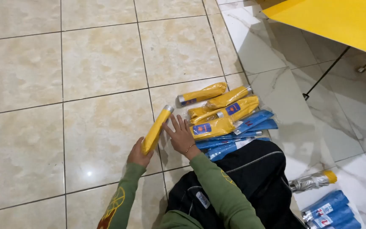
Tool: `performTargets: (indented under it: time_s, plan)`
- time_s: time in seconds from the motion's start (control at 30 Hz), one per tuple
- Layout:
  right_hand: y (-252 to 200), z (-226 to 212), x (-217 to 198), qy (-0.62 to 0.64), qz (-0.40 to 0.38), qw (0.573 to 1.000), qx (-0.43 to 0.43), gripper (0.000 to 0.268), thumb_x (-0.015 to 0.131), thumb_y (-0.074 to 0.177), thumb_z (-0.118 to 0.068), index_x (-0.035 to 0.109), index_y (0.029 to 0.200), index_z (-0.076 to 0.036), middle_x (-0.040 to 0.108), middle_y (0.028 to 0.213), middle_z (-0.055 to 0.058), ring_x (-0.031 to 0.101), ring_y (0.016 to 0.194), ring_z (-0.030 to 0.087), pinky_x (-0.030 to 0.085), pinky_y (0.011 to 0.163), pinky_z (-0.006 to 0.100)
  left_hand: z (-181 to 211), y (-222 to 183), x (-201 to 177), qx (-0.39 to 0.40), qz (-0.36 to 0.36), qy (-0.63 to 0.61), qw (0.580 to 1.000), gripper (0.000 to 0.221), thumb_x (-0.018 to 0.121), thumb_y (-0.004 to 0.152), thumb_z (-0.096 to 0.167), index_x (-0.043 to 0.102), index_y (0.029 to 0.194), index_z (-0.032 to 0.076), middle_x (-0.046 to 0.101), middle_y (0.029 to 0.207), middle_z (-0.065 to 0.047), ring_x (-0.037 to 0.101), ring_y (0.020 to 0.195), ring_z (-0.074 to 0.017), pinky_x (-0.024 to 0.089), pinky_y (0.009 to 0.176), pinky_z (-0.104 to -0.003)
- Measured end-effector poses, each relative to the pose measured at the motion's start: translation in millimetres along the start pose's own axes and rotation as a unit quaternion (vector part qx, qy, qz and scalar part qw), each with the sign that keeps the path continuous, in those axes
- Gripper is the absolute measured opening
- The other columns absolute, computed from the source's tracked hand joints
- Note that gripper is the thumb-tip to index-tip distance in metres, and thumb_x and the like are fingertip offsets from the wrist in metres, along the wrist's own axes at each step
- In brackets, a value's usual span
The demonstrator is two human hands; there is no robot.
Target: The person is packaging folded umbrellas into clear plastic sleeves and arranging them on the floor.
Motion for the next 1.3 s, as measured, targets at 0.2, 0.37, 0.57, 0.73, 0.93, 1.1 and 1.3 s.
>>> performTargets:
  time_s: [0.2,0.37,0.57,0.73,0.93,1.1,1.3]
  plan:
    - [-33.7,2.9,-76.5,-0.059,0.296,0.953,-0.008,0.076,0.071,0.057,-0.021,0.039,0.125,-0.03,0.035,0.131,0.015,0.028,0.122,0.039,0.017,0.098,0.056,45.9,-49.7,-33.1,0.115,-0.006,-0.001,0.993,0.068,0.066,0.068,0.026,0.035,0.128,0.02,0.046,0.117,-0.01,0.045,0.112,-0.0272,0.038,0.095,-0.037]
    - [-93.8,32.4,-137.8,-0.144,0.422,0.895,0.011,0.032,0.036,0.087,-0.031,0.048,0.118,-0.032,0.048,0.121,0.008,0.039,0.117,0.034,0.015,0.096,0.062,147.2,-73.3,-25.6,0.367,0.036,0.005,0.93,0.063,0.069,0.065,0.02,0.044,0.122,0.014,0.052,0.104,-0.009,0.051,0.1,-0.028,0.043,0.086,-0.036]
    - [-215.4,101.6,-194.2,-0.238,0.453,0.851,0.119,0.028,0.052,0.077,-0.019,0.058,0.103,-0.024,0.058,0.1,0.005,0.051,0.102,0.029,0.017,0.095,0.059,282.6,-132.6,30.5,0.654,-0.024,-0.047,0.755,0.054,0.069,0.064,0.015,0.051,0.113,0.005,0.055,0.096,-0.014,0.055,0.09,-0.0324,0.044,0.08,-0.038]
    - [-345.6,159.6,-165.4,-0.245,0.41,0.825,0.301,0.038,0.057,0.067,-0.027,0.058,0.104,-0.019,0.059,0.093,0.002,0.055,0.091,0.021,0.029,0.091,0.049,374.4,-200.3,93.7,0.697,-0.166,-0.155,0.68,0.059,0.072,0.065,0.028,0.051,0.114,0.005,0.053,0.106,-0.015,0.052,0.101,-0.0314,0.042,0.086,-0.037]
    - [-468.3,193.8,-60.8,0.292,0.508,0.587,0.558,0.056,0.076,0.058,-0.018,0.053,0.108,-0.008,0.059,0.086,0.012,0.057,0.084,0.028,0.039,0.076,0.042,409.0,-212.9,271.3,0.49,-0.463,-0.308,0.671,0.084,0.071,0.069,0.03,0.022,0.132,0.004,0.034,0.126,-0.019,0.036,0.113,-0.0332,0.033,0.092,-0.044]
    - [-470.9,192.3,-6.4,0.569,0.621,0.295,0.451,0.031,0.071,0.066,-0.008,0.056,0.093,-0.005,0.06,0.077,0.008,0.059,0.067,0.02,0.048,0.06,0.036,353.7,-207.9,426.9,0.336,-0.608,-0.078,0.715,0.1,0.078,0.065,0.035,0.012,0.135,0.008,0.04,0.119,-0.024,0.043,0.11,-0.0364,0.038,0.091,-0.043]
    - [-459.7,209.9,-5.1,0.622,0.564,0.357,0.409,0.057,0.063,0.07,-0.002,0.039,0.12,-0.011,0.048,0.091,0.007,0.052,0.08,0.019,0.047,0.068,0.032,355.0,-214.8,409.0,0.281,-0.62,-0.056,0.731,0.096,0.072,0.072,0.039,0.007,0.134,0.004,0.045,0.111,-0.028,0.05,0.101,-0.0391,0.044,0.083,-0.044]
Point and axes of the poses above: each hand's wrist, its own y-axis towards the middle knuckle, its own x-axis out of the palm, z = x × y, the point moved 7 cm from there along y, towards the middle knuckle
